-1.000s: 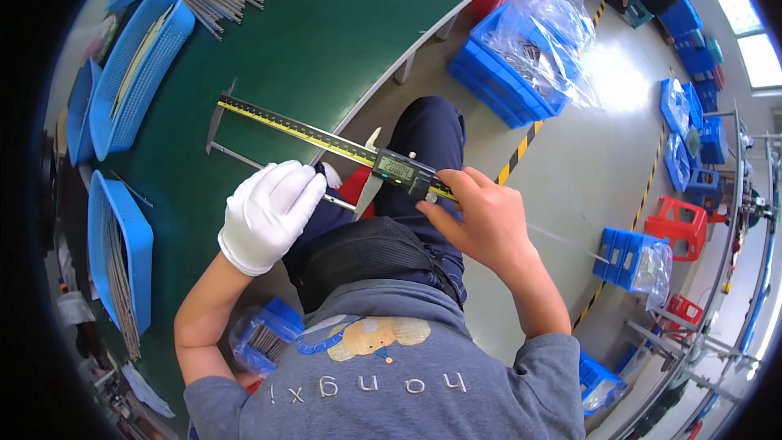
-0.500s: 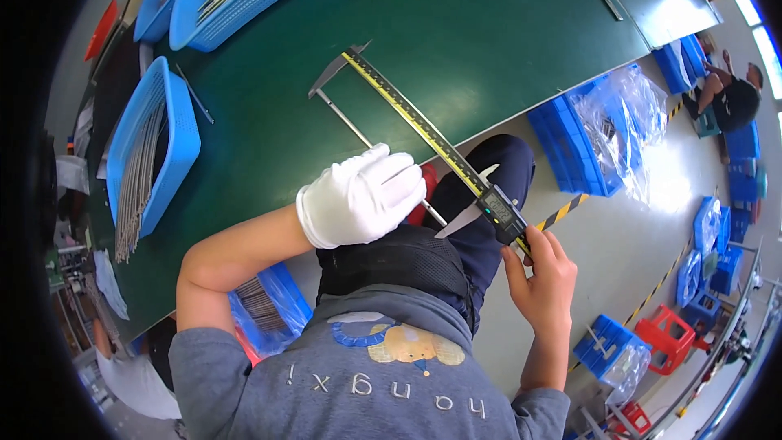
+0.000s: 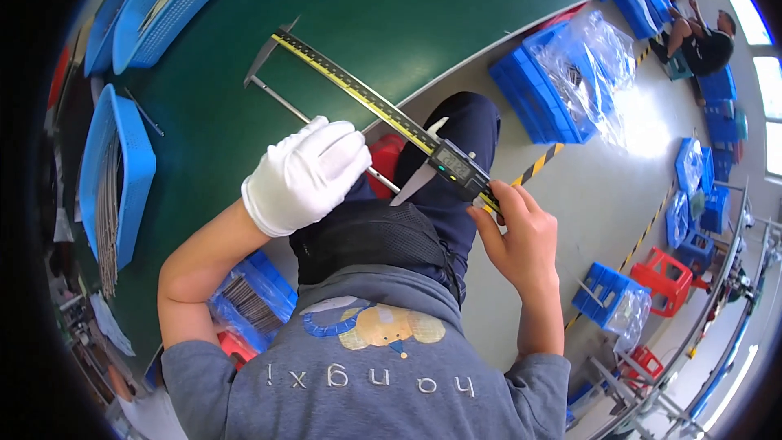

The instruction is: The recorder uses a digital caliper to measure the length of thin metal rods at a workbench.

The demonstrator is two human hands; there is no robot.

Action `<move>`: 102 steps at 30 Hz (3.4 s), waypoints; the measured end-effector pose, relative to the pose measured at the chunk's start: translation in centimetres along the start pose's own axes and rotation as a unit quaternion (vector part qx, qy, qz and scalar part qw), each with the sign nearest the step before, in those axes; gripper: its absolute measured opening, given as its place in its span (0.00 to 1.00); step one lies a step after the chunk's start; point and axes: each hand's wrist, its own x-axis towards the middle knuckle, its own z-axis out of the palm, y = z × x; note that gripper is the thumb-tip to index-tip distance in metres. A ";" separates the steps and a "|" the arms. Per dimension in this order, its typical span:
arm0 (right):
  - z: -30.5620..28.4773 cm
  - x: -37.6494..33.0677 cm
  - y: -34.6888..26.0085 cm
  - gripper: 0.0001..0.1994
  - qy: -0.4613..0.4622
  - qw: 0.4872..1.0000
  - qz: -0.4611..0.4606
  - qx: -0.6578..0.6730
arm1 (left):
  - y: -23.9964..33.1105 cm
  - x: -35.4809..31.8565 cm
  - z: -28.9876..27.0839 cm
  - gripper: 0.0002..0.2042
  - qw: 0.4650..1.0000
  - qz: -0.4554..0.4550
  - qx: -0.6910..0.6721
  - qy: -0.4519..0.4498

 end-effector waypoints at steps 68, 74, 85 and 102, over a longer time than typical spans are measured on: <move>-0.2 1.1 1.7 0.14 -0.009 0.999 -0.039 0.022 | -18.6 -7.0 -20.1 0.20 0.674 -0.613 0.234 -0.340; -0.5 1.6 1.7 0.14 -0.025 0.999 -0.027 0.011 | -16.1 -13.5 -16.9 0.18 0.607 -0.644 0.243 -0.398; -0.5 2.4 0.1 0.14 -0.024 1.000 0.003 0.011 | -15.4 -12.6 -22.9 0.05 0.615 -0.786 -0.035 -0.043; -0.1 1.5 0.7 0.14 0.039 0.999 0.013 -0.020 | -2.5 -0.4 0.4 0.10 0.997 0.032 0.026 0.066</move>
